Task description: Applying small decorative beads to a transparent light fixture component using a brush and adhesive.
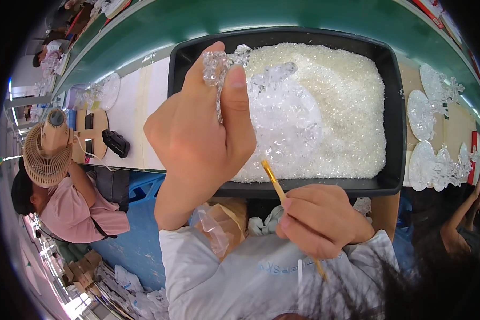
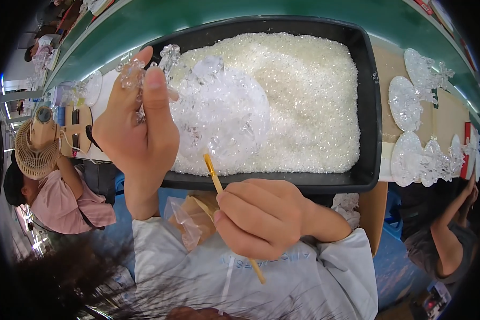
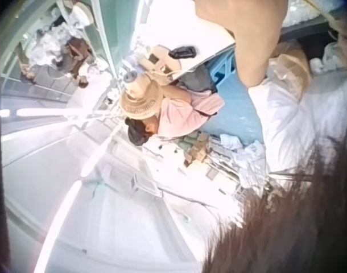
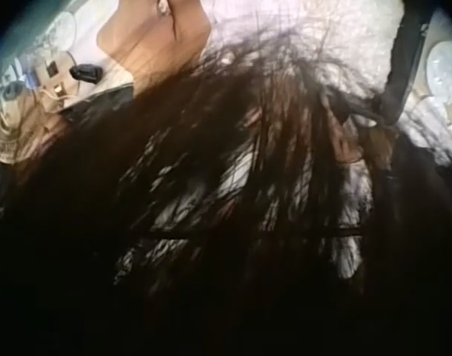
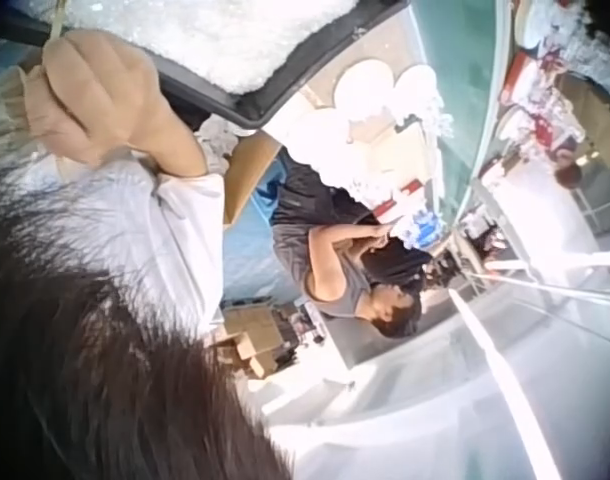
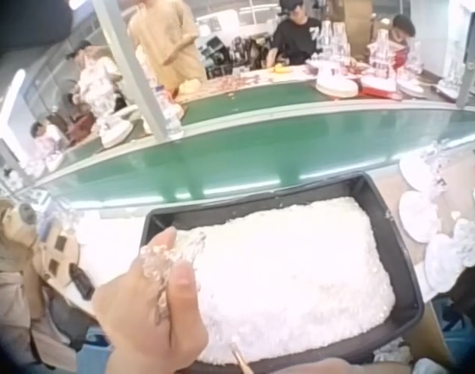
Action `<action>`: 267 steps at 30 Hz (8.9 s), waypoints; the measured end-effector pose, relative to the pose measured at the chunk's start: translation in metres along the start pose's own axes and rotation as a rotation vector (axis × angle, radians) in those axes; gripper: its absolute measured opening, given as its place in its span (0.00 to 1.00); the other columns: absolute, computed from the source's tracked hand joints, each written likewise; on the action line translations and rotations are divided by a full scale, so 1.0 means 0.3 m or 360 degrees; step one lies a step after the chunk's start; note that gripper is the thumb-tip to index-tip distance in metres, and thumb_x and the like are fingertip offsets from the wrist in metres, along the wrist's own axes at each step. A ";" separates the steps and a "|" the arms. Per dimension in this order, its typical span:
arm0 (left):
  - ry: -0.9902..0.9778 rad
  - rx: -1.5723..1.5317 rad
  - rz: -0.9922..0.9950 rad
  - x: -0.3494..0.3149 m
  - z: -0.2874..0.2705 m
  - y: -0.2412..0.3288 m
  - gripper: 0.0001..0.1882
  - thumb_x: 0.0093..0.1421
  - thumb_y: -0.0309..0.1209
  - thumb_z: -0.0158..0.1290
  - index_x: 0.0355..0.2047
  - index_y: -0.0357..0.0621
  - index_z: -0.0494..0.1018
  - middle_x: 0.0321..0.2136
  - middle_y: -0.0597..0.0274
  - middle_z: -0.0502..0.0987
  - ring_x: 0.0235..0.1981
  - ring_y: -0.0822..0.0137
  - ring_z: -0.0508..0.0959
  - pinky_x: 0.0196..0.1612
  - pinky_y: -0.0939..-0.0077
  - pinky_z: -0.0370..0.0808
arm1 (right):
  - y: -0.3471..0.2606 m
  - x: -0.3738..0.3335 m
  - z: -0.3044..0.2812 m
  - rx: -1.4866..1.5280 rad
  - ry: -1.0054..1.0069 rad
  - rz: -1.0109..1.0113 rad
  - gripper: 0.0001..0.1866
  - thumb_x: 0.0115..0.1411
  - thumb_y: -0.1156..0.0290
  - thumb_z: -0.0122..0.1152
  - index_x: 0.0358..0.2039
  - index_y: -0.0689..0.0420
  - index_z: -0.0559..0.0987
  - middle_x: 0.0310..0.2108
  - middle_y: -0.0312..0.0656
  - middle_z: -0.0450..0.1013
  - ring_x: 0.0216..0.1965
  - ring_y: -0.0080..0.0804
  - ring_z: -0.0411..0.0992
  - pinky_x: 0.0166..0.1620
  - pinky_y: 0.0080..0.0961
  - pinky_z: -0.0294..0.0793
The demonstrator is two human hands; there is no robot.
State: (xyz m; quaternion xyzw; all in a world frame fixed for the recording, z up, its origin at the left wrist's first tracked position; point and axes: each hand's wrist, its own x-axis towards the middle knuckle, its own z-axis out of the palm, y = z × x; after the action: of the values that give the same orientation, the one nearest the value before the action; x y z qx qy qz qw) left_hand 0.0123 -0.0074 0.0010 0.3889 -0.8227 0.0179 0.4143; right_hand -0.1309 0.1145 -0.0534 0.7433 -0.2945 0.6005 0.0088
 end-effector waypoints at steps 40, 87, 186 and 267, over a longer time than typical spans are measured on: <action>0.0244 0.0399 -0.0336 0.559 0.307 -0.632 0.16 0.61 0.38 0.52 0.30 0.35 0.76 0.23 0.39 0.78 0.28 0.39 0.79 0.34 0.50 0.77 | -0.035 -0.005 -0.126 0.0002 -0.0116 0.0302 0.09 0.49 0.81 0.63 0.32 0.60 0.75 0.35 0.52 0.74 0.29 0.43 0.75 0.32 0.33 0.78; -0.0099 -0.0261 0.0197 0.091 -0.015 0.080 0.10 0.59 0.26 0.57 0.42 0.41 0.74 0.26 0.58 0.78 0.19 0.65 0.78 0.25 0.75 0.73 | 0.045 0.007 -0.236 0.0398 0.0593 0.0666 0.06 0.58 0.81 0.55 0.35 0.61 0.69 0.35 0.50 0.68 0.23 0.29 0.73 0.25 0.21 0.78; -0.0253 -0.0539 0.0628 -0.012 0.012 0.077 0.16 0.48 0.12 0.56 0.39 0.25 0.72 0.31 0.45 0.80 0.17 0.61 0.75 0.22 0.74 0.73 | 0.078 0.021 -0.159 0.0283 0.0138 0.0318 0.12 0.42 0.78 0.67 0.30 0.66 0.78 0.27 0.45 0.72 0.20 0.33 0.73 0.19 0.24 0.72; -0.0277 -0.0593 0.0265 -0.047 -0.035 0.073 0.13 0.63 0.22 0.52 0.44 0.20 0.71 0.36 0.41 0.80 0.33 0.63 0.81 0.39 0.77 0.78 | 0.062 0.007 -0.196 -0.0193 0.0306 0.0247 0.12 0.45 0.79 0.70 0.32 0.67 0.79 0.26 0.47 0.74 0.20 0.34 0.73 0.21 0.23 0.74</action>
State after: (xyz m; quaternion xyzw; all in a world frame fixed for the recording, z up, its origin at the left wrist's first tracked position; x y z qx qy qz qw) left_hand 0.0099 0.0204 0.0046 0.2364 -0.8737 -0.1338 0.4036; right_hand -0.1912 0.1199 -0.0416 0.6555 -0.3846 0.6489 0.0353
